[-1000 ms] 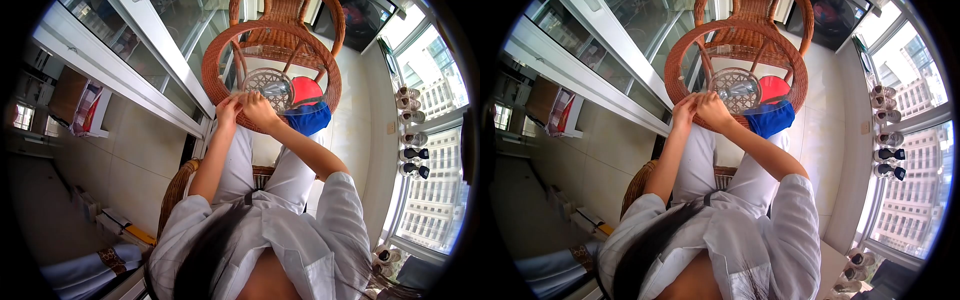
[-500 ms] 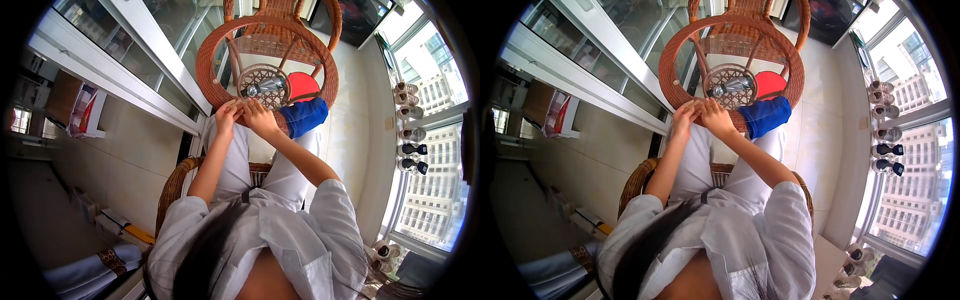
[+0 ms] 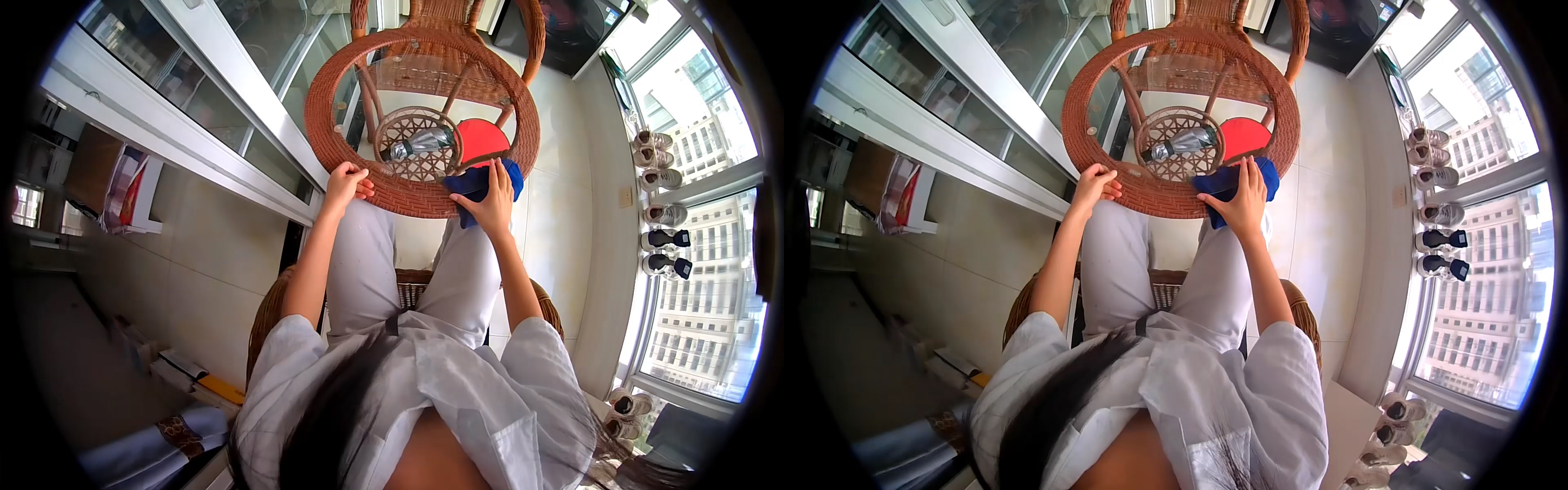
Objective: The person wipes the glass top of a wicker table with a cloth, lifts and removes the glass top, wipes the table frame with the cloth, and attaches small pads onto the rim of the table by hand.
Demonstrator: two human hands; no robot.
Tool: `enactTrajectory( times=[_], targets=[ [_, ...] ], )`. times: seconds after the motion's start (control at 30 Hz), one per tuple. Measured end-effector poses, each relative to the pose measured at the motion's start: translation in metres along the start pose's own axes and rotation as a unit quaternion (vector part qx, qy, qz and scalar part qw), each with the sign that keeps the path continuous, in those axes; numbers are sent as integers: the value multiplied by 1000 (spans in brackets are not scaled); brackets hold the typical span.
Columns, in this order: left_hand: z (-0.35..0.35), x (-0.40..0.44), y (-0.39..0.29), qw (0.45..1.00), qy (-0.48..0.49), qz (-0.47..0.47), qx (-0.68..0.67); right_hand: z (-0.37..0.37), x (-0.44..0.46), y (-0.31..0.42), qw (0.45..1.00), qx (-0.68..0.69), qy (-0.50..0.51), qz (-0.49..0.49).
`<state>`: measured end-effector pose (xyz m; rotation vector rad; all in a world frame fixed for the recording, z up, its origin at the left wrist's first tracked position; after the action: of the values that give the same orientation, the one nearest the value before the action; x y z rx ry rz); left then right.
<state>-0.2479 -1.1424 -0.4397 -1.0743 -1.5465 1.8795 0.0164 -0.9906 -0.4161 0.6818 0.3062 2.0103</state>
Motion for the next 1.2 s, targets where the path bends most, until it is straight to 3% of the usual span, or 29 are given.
enactTrajectory(
  times=[0.1, 0.2, 0.3, 0.37, 0.43, 0.5, 0.6, 0.67, 0.77, 0.9, 0.97, 1.0, 1.13, 1.2],
  targets=[
    [2, 16, 8, 997, -3, -23, -79, -11, 2, 1, 1000, -3, -11, -7],
    [6, 22, 8, 1000, -15, 9, -8, -9, 6, 2, 1000, -4, 1, -14],
    [6, 19, 7, 999, -24, 15, -29, -10, 8, 1, 1000, 4, 8, -19],
    [4, 18, 10, 999, -27, 8, -39, -8, 16, -24, 981, 131, -108, -88],
    [4, 18, 10, 998, -35, -1, -50, -2, 35, -53, 941, 216, -78, -250],
    [5, 19, 10, 998, -28, 7, -50, -11, 66, -91, 960, 152, -108, -208],
    [4, 17, 8, 998, -28, 10, -52, -15, 119, -114, 958, 199, -48, -198],
    [6, 17, 10, 998, -23, 5, -57, -25, 154, -118, 980, 109, -16, -167],
    [5, 18, 13, 997, -13, -4, -74, -33, 203, -90, 993, 41, 44, -100],
    [5, 15, 11, 997, -9, -8, -80, -63, 250, -31, 993, 19, 104, 59],
    [4, 13, 8, 996, -10, -8, -84, -104, 282, -21, 982, -34, 174, 65],
    [4, 12, 7, 996, -6, -8, -91, -130, 301, -23, 980, -56, 131, 136],
    [2, 11, 3, 994, -3, 6, -108, -163, 337, 15, 968, -126, 209, 62],
    [2, 12, 3, 993, -3, 8, -114, -178, 347, 18, 969, -138, 201, 47]
  ],
)
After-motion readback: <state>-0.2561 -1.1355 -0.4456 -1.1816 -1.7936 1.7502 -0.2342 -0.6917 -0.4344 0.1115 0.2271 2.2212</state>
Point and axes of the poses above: each hand's wrist, its own x-axis towards the middle knuckle, its own z-axis out of the back of the hand, y = z × x, the point moved 4 cm from there along x, towards the middle knuckle, and after that the axes turned 10 degrees about -z, right-handed, at the moved point
